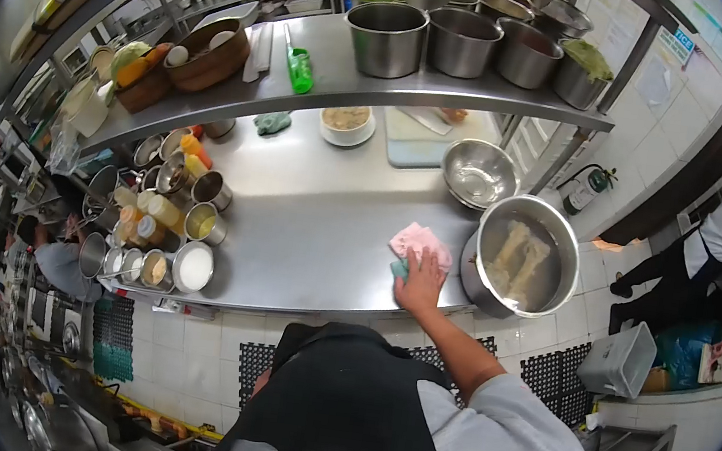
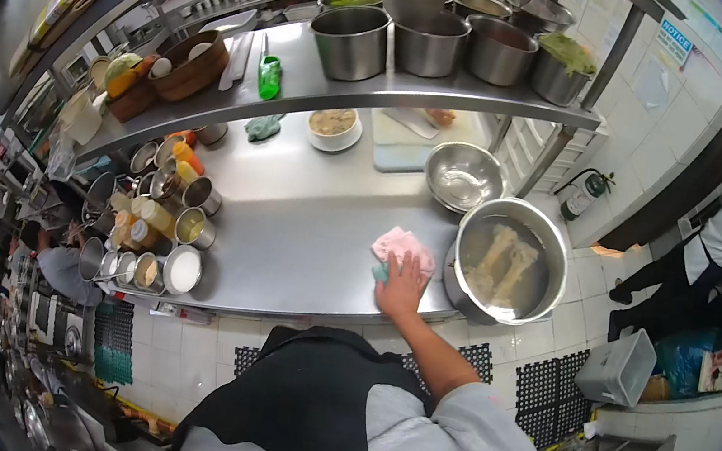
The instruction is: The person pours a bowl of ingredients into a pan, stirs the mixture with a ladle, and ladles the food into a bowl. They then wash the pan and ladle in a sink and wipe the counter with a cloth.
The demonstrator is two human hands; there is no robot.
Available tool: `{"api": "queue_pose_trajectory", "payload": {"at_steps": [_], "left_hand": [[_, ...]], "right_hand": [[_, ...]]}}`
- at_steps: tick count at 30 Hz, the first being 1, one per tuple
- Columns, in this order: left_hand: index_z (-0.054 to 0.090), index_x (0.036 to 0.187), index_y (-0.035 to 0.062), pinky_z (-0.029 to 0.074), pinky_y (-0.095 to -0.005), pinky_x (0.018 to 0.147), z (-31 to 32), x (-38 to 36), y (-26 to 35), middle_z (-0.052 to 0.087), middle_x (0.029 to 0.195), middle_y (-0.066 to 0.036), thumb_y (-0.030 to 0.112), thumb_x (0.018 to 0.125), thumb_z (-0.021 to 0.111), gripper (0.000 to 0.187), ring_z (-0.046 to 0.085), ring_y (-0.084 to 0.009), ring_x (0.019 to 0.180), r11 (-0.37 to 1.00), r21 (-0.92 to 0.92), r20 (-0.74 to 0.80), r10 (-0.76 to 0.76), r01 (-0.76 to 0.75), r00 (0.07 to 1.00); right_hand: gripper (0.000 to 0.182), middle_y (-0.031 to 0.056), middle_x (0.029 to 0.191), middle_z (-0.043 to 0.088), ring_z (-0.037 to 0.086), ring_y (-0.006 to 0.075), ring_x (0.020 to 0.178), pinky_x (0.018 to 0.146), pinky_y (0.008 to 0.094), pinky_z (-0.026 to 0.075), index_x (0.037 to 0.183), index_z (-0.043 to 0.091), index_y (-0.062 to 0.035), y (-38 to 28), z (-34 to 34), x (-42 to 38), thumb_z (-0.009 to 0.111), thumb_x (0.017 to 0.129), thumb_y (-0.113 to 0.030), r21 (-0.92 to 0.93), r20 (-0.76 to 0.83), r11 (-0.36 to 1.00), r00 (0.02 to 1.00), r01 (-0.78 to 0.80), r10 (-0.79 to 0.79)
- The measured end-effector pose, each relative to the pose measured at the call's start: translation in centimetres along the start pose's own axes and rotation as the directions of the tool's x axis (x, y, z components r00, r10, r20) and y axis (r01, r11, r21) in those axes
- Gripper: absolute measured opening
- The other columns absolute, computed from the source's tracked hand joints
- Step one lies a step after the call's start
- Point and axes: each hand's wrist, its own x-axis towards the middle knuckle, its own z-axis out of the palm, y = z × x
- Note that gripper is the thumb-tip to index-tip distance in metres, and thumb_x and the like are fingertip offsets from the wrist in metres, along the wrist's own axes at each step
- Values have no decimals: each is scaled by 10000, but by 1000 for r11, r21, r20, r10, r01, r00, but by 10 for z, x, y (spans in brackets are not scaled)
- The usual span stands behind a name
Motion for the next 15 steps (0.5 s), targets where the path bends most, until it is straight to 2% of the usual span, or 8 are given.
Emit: {"api": "queue_pose_trajectory", "payload": {"at_steps": [8, 15], "left_hand": [[576, 1408, 22, 427, -446, 1112, -9, -10, 43, 639, 1360, -151, 376, 1032, 563, 516, 603, -317, 1245, 991, 64, -63, -110, 114, 992], [580, 1402, 24, 432, -446, 1102, -11, 19, 95, 642, 1350, -152, 371, 1031, 563, 509, 606, -320, 1234, 974, 193, -49, -108, 116, 993]], "right_hand": [[715, 218, 1583, 409, 340, 425, 1494, 1142, 604, 295, 1510, 518, -209, 11, 2, -2, 707, 838, -359, 78, -150, 993, 986, 90, -78], [708, 214, 1593, 402, 352, 424, 1491, 1139, 614, 312, 1516, 504, -200, 10, -2, -3, 679, 858, -394, 62, -95, 998, 995, 22, -16]]}}
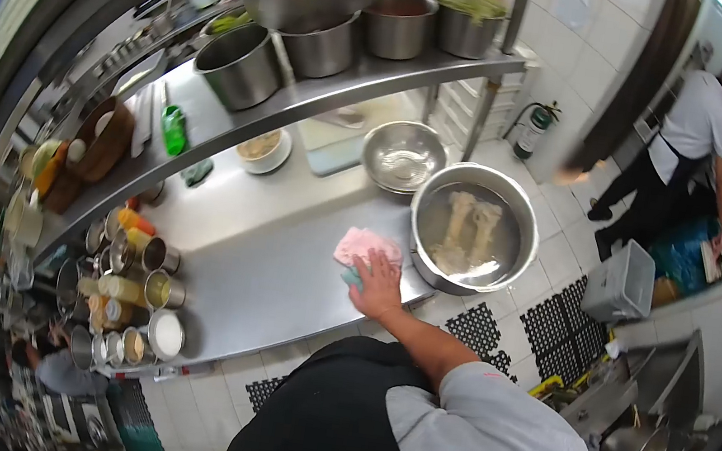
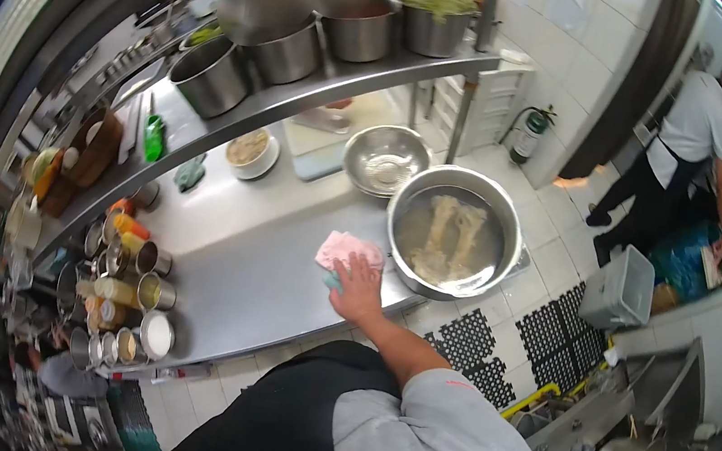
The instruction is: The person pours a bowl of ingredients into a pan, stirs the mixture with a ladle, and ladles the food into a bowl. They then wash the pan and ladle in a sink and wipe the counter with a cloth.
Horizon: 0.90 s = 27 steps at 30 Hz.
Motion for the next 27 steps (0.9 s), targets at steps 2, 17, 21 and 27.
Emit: {"api": "queue_pose_trajectory", "payload": {"at_steps": [2, 17, 21, 27], "left_hand": [[581, 1401, 25, 433, -446, 1099, -2, 5, 15, 643, 1347, -152, 370, 1031, 563, 506, 607, -321, 1231, 999, 37, 0, 5, -5, 1000], [589, 1390, 29, 443, -445, 1076, 23, 66, 151, 650, 1325, -153, 359, 1029, 563, 490, 614, -327, 1207, 966, 210, 3, 150, -147, 989], [591, 1387, 30, 446, -445, 1070, 17, 56, 140, 652, 1319, -154, 356, 1028, 564, 485, 616, -328, 1200, 965, 222, 9, 140, -138, 990], [595, 1382, 32, 450, -445, 1061, 6, 30, 106, 655, 1311, -154, 352, 1027, 564, 479, 619, -331, 1191, 976, 193, 12, 98, -99, 995]], "right_hand": [[715, 217, 1581, 411, 362, 417, 1486, 1127, 606, 327, 1518, 499, -197, 2, 0, -1, 675, 856, -403, -8, -23, 1000, 1000, 15, -15], [703, 238, 1564, 432, 380, 419, 1478, 1143, 626, 318, 1500, 527, -187, 8, -7, -6, 682, 849, -400, 113, -40, 993, 999, 29, -25], [694, 230, 1553, 442, 392, 412, 1467, 1135, 609, 329, 1498, 526, -187, 16, 2, -4, 679, 855, -399, 96, -115, 992, 991, 86, -75], [704, 211, 1543, 449, 388, 416, 1461, 1126, 599, 326, 1487, 521, -187, 9, -3, 0, 699, 833, -379, 82, -78, 996, 996, 44, -38]]}}
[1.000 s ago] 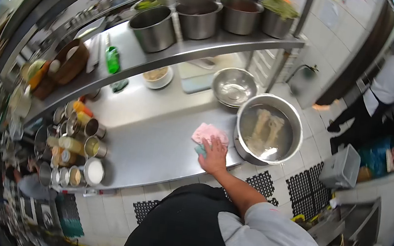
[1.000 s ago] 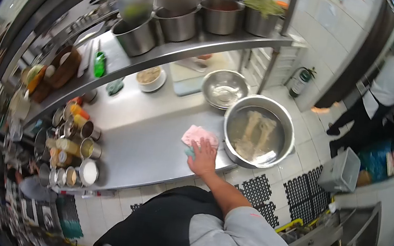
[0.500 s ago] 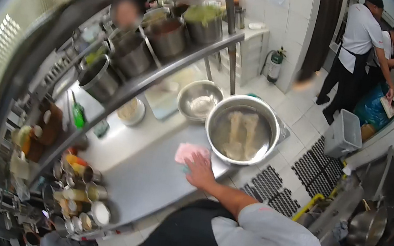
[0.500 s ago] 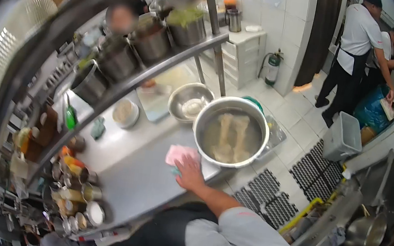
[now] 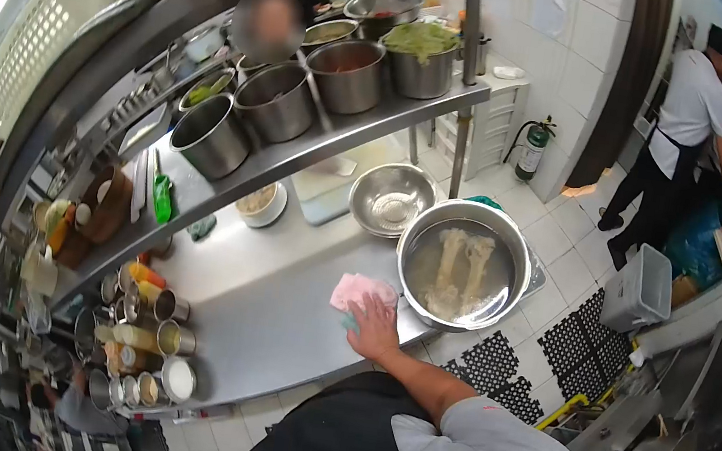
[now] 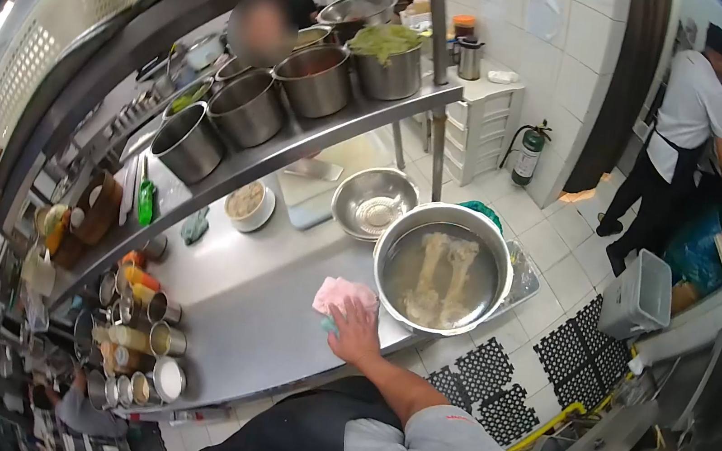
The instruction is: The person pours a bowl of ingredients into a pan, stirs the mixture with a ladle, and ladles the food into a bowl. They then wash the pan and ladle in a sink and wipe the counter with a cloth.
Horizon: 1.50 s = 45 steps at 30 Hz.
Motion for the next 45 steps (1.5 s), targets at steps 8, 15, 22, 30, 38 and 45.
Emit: {"api": "queue_pose_trajectory", "payload": {"at_steps": [8, 15, 22, 30, 38, 45], "left_hand": [[599, 1376, 34, 456, -445, 1049, 13, -11, -14, 659, 1299, -155, 346, 1026, 564, 470, 623, -334, 1178, 999, -51, -12, -6, 5, 1000], [603, 1371, 37, 460, -444, 1038, 20, -32, -20, 663, 1289, -155, 341, 1025, 564, 462, 626, -336, 1167, 991, -130, -30, -27, 23, 999], [606, 1365, 39, 465, -444, 1028, 37, -30, -12, 666, 1279, -156, 336, 1024, 564, 455, 629, -339, 1156, 987, -159, -21, -18, 14, 1000], [611, 1359, 41, 471, -444, 1016, 50, -31, -4, 670, 1267, -157, 331, 1023, 565, 446, 633, -342, 1143, 984, -179, -21, -10, 6, 1000], [615, 1353, 43, 476, -444, 1004, 57, -28, 0, 674, 1256, -157, 325, 1022, 565, 438, 637, -345, 1131, 984, -181, -20, -2, -1, 1000], [619, 1348, 45, 481, -443, 993, 61, -23, 5, 677, 1245, -158, 320, 1021, 565, 430, 640, -348, 1119, 985, -175, -11, 5, -6, 1000]], "right_hand": [[707, 214, 1581, 412, 348, 419, 1490, 1145, 590, 313, 1495, 529, -193, 4, -3, 15, 698, 831, -366, -10, 14, 1000, 1000, -14, 15], [729, 203, 1582, 407, 350, 403, 1485, 1149, 581, 287, 1499, 529, -203, -4, 6, 8, 713, 811, -360, -48, 47, 999, 999, 13, -10], [713, 185, 1575, 409, 346, 390, 1481, 1132, 565, 295, 1481, 537, -199, -7, 2, 8, 720, 807, -341, -55, 39, 998, 999, 21, -18], [703, 185, 1584, 396, 325, 393, 1493, 1138, 567, 281, 1484, 538, -193, -7, 2, 9, 714, 820, -344, -36, 55, 999, 998, 24, -22], [699, 192, 1577, 408, 333, 400, 1485, 1141, 561, 275, 1485, 536, -176, -6, 2, 9, 706, 826, -337, -40, 53, 999, 998, 34, -32], [697, 202, 1587, 394, 320, 406, 1494, 1137, 566, 279, 1486, 542, -176, -4, 3, 8, 697, 824, -331, -14, 44, 999, 998, 40, -40]]}}
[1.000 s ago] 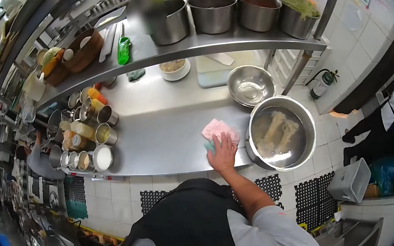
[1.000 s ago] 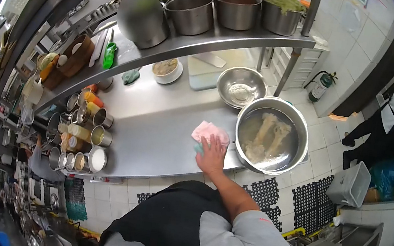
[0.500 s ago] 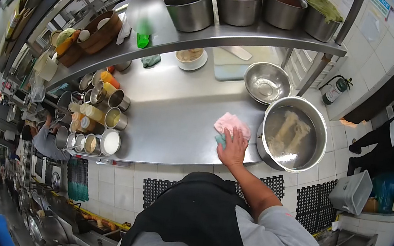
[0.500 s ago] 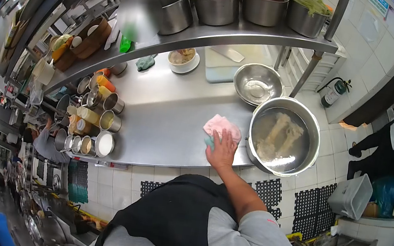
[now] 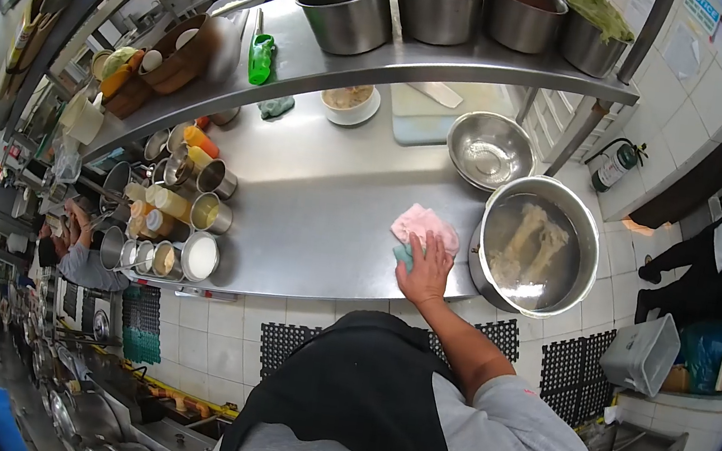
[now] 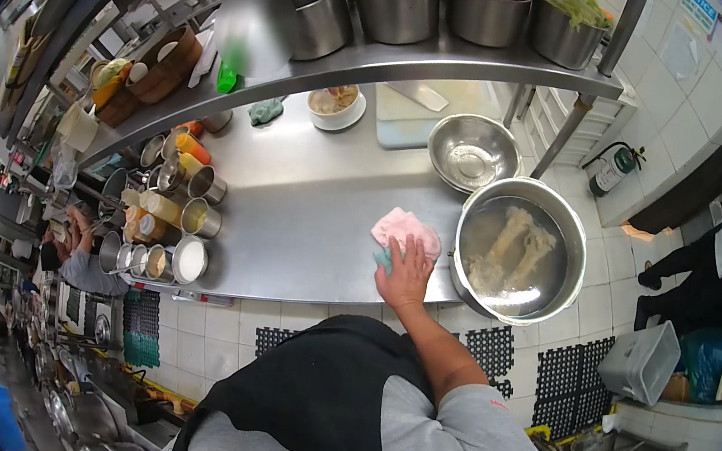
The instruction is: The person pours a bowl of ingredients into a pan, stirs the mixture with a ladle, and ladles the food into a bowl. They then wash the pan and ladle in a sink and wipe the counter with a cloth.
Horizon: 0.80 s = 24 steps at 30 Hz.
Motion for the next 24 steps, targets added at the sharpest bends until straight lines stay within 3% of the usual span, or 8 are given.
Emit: {"api": "queue_pose_trajectory", "payload": {"at_steps": [8, 10, 11, 13, 18, 24], "left_hand": [[623, 1342, 48, 487, -443, 981, 5, 22, 21, 681, 1234, -159, 314, 1020, 565, 422, 644, -351, 1107, 997, 64, 34, 33, -35, 999], [624, 1341, 48, 488, -443, 978, 9, 33, 31, 682, 1231, -159, 313, 1020, 565, 420, 645, -352, 1104, 992, 109, 59, 51, -57, 997], [625, 1340, 48, 489, -443, 976, 12, 39, 37, 683, 1230, -159, 312, 1020, 565, 419, 645, -352, 1102, 989, 136, 68, 55, -64, 996], [626, 1338, 49, 490, -443, 973, 16, 49, 48, 684, 1227, -159, 311, 1020, 566, 417, 646, -353, 1099, 980, 184, 86, 64, -79, 994], [628, 1335, 51, 493, -443, 966, 33, 71, 84, 686, 1219, -160, 307, 1019, 566, 412, 648, -355, 1091, 949, 301, 108, 66, -96, 992], [632, 1330, 52, 497, -442, 957, 68, 80, 120, 689, 1211, -160, 303, 1018, 566, 406, 651, -357, 1081, 910, 391, 157, 81, -137, 984]], "right_hand": [[770, 224, 1599, 386, 330, 426, 1493, 1136, 615, 289, 1529, 492, -164, 6, 10, -3, 707, 821, -379, -53, 28, 999, 1000, -3, 5], [779, 253, 1625, 346, 291, 457, 1521, 1167, 649, 258, 1550, 464, -172, 15, 23, -8, 688, 838, -398, -3, -27, 1000, 999, 26, -26], [787, 252, 1640, 321, 291, 458, 1523, 1174, 656, 249, 1558, 455, -179, 15, 21, -9, 691, 842, -405, 18, 27, 1000, 1000, -5, 5], [786, 246, 1619, 350, 300, 444, 1521, 1151, 653, 276, 1559, 451, -181, 14, 16, -10, 690, 845, -406, 13, -30, 1000, 999, 19, -19], [780, 241, 1593, 393, 317, 427, 1513, 1128, 635, 306, 1568, 430, -174, 11, -6, -5, 677, 861, -393, 33, 39, 999, 999, 1, -2], [789, 247, 1622, 356, 270, 437, 1541, 1211, 590, 239, 1579, 409, -165, 22, -6, -1, 701, 869, -351, 192, 50, 980, 997, 55, -66]]}}
